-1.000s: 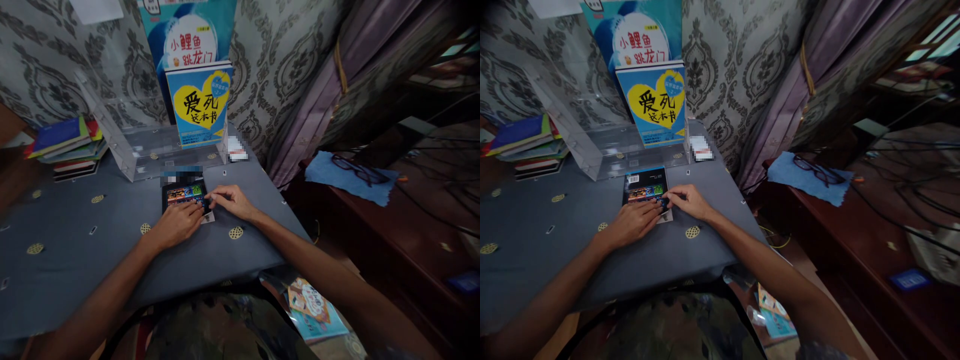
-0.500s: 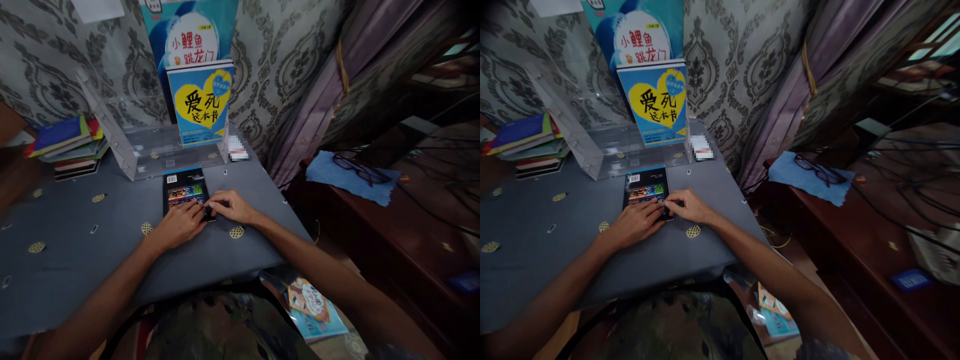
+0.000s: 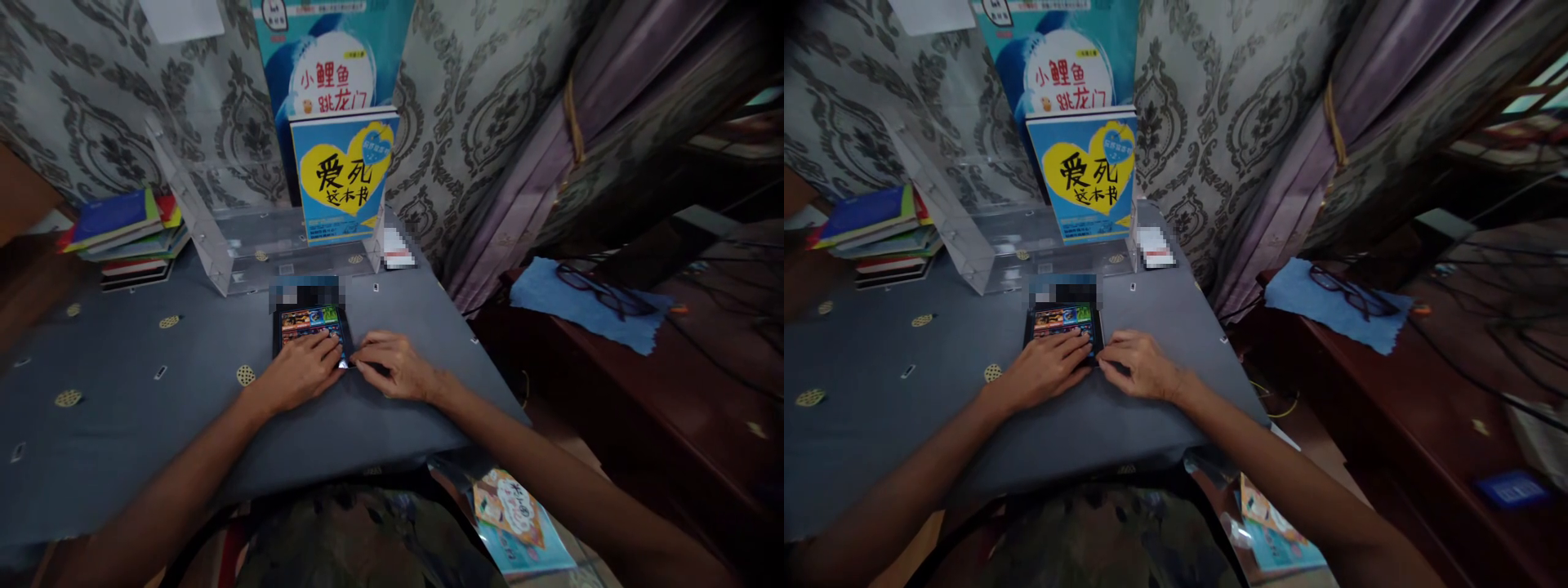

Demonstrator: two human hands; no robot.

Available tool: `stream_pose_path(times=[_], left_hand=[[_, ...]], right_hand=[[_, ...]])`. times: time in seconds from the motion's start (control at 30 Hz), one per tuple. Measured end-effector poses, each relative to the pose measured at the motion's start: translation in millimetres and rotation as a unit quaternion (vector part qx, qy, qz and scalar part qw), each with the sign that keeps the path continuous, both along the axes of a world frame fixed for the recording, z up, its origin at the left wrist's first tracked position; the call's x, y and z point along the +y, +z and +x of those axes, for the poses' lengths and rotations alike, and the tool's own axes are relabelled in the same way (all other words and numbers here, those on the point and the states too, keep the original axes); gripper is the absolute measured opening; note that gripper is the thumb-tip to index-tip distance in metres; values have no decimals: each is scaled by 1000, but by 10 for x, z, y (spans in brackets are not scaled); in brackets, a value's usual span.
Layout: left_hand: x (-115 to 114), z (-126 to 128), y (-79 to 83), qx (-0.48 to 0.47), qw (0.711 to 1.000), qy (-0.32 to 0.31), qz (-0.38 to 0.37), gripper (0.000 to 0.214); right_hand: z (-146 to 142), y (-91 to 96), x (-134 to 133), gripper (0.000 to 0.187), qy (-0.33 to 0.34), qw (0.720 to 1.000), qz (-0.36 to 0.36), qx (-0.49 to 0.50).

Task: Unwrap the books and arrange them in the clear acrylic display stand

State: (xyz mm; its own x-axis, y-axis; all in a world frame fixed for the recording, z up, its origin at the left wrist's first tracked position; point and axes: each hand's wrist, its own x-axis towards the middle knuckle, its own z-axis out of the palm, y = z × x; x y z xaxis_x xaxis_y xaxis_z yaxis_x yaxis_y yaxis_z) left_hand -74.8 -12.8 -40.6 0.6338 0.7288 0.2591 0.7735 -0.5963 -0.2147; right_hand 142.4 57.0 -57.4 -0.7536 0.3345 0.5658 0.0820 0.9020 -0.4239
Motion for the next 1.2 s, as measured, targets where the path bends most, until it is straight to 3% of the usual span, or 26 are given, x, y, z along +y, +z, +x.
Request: stream_pose_path(times=[0.2,0.63,1.2], left_hand=[[1,-21,-12,-26,1000,-1,-8,36],[-4,-26,-45,-32,999,9,-8,35],[-6,-33,-44,-47,998,22,-35,35]], right_hand=[[-29,20,-6,25,12,1000,5,-1],[-111,-12,160,26,-68,991,-114,2],[-695,-184,1011,27,-161,982,-75,-67]])
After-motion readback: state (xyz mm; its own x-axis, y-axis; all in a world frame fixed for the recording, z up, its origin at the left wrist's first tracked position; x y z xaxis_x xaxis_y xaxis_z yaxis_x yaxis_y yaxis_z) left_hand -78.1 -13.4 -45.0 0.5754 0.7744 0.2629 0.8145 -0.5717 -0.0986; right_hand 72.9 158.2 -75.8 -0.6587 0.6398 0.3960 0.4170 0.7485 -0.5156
